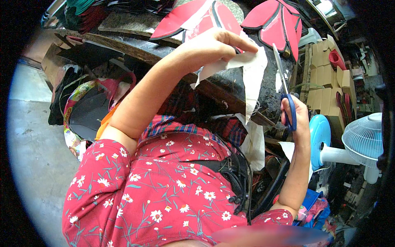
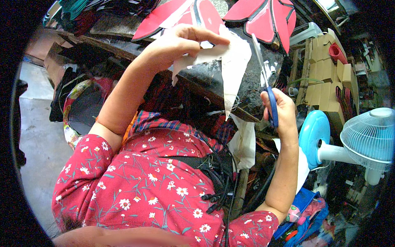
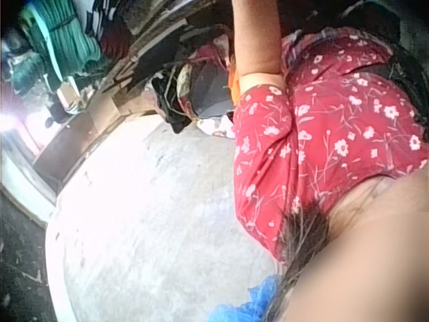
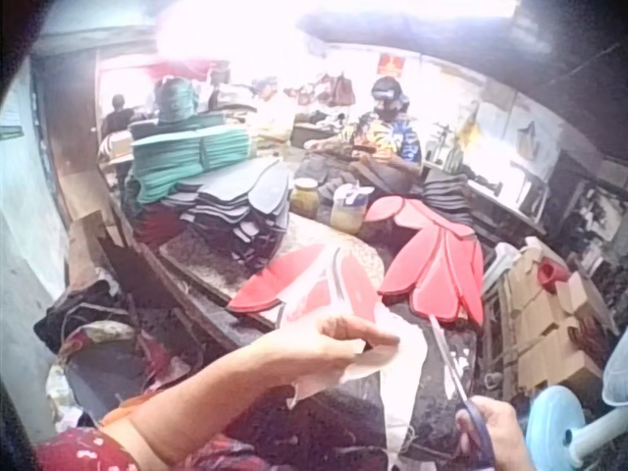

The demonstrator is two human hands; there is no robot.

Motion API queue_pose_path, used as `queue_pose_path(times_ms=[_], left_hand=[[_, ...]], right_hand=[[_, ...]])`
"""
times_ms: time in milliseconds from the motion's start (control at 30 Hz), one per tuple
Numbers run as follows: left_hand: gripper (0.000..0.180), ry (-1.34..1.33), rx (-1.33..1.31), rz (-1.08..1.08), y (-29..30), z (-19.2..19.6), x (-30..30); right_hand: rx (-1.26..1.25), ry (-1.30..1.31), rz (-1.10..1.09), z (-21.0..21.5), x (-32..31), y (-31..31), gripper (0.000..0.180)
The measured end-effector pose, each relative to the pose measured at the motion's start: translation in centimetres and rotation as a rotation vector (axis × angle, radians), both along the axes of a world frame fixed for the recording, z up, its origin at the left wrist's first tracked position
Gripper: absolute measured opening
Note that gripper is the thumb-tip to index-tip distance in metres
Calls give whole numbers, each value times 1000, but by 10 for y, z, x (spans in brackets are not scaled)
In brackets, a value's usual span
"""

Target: The person repeatedly cuts strips of white fabric with scissors and places them onto pink foam pieces on a workbench. They trim the fabric to fit the foam shapes and continue the process across multiple pieces.

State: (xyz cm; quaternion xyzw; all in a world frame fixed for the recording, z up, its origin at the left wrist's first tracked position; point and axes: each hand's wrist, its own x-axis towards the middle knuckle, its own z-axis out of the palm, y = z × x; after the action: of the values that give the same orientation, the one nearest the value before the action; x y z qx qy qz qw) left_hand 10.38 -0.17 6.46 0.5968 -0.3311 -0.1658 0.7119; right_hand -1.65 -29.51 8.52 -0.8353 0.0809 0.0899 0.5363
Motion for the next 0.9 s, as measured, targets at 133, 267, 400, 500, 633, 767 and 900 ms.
queue_pose_path(times_ms=[133, 267, 400, 500, 633, 767, 900], left_hand=[[46, 75, 164, 47, 24, 1, -11], [37, -6, 25, 119, 28, -3, -24], [29, 63, -16, 271, 38, -3, -31], [26, 113, -65, 337, 40, -6, -32], [34, 125, -122, 378, 35, -14, -30], [53, 141, -280, 382, 29, -13, -34], [51, -48, -288, 421, 16, -5, -51]], right_hand=[[-853, -59, -28, 7, 23, 6, 50], [-1202, -124, -41, 9, 58, 22, 64], [-1207, -143, 8, 9, 73, 24, 58], [-1175, -158, -10, 11, 78, 15, 59], [-1119, -213, -95, 17, 90, 10, 63], [-1115, -381, -156, 21, 88, 28, 73], [82, -523, 232, 15, 75, 72, 61]])
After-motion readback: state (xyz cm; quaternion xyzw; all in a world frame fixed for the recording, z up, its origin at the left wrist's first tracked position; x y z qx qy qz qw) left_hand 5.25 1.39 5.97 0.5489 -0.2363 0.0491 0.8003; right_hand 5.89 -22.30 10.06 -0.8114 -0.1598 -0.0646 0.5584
